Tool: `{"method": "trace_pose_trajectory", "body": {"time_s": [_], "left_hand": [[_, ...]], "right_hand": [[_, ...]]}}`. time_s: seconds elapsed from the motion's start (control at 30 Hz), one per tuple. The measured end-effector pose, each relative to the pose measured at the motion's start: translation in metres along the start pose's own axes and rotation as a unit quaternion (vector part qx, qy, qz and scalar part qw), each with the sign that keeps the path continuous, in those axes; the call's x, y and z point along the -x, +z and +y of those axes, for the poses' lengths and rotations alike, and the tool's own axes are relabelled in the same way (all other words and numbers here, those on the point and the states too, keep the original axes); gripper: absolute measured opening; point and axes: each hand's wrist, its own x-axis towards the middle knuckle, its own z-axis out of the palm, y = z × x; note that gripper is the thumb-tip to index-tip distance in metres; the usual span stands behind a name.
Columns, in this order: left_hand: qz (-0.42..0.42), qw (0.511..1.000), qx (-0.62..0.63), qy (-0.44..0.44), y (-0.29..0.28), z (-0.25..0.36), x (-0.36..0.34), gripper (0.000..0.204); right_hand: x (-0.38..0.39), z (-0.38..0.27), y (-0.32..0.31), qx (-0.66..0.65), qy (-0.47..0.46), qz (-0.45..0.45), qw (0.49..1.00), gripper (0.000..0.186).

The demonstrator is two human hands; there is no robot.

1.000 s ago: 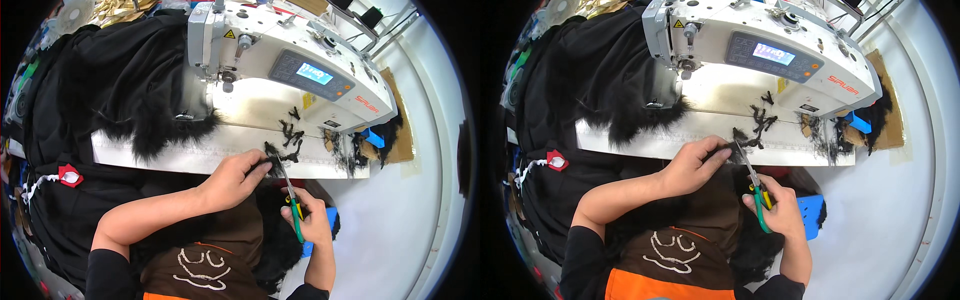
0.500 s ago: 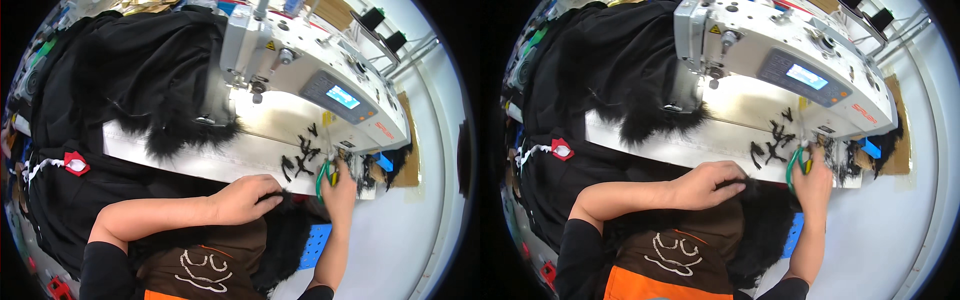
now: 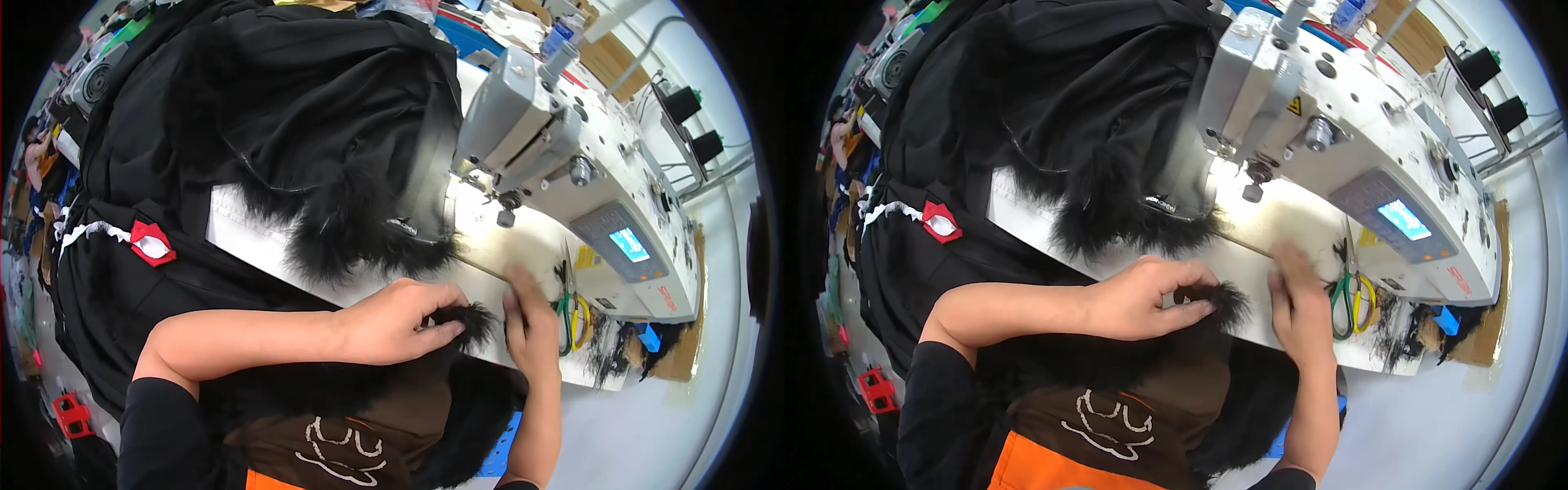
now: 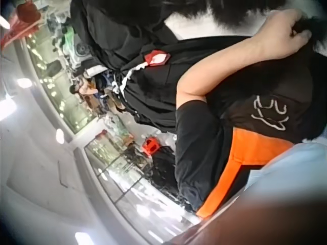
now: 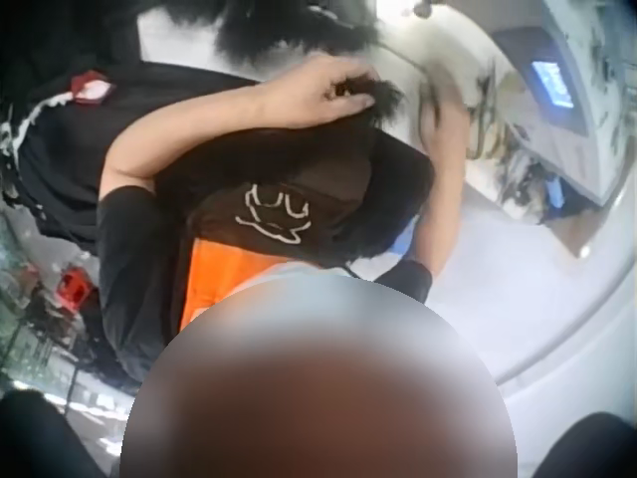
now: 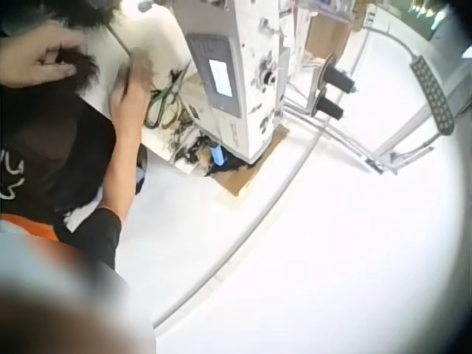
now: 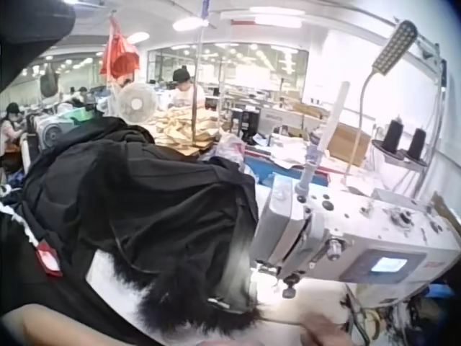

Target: Sewing a black fur trim onto a black garment using an industrial sewing machine and trimming excess with scissors.

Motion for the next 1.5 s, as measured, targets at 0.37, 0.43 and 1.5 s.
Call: {"method": "trace_pose_trajectory", "body": {"time_s": [0.37,0.43,1.5], "left_hand": [[0.099,0.988,-0.009,0.12,-0.018,-0.017,-0.022,0.033],[0.155,0.934,-0.235,0.219,-0.031,-0.025,-0.029,0.037],[0.047,0.822,-0.527,0.212,-0.06,-0.049,-0.012,0.026]], "right_hand": [[-0.004,-0.055,0.014,-0.475,0.196,-0.012,0.858,0.024],[-0.009,-0.042,0.009,-0.419,0.206,-0.022,0.884,0.016],[-0.099,-0.016,0.032,-0.007,-0.121,-0.029,0.992,0.037]]}}
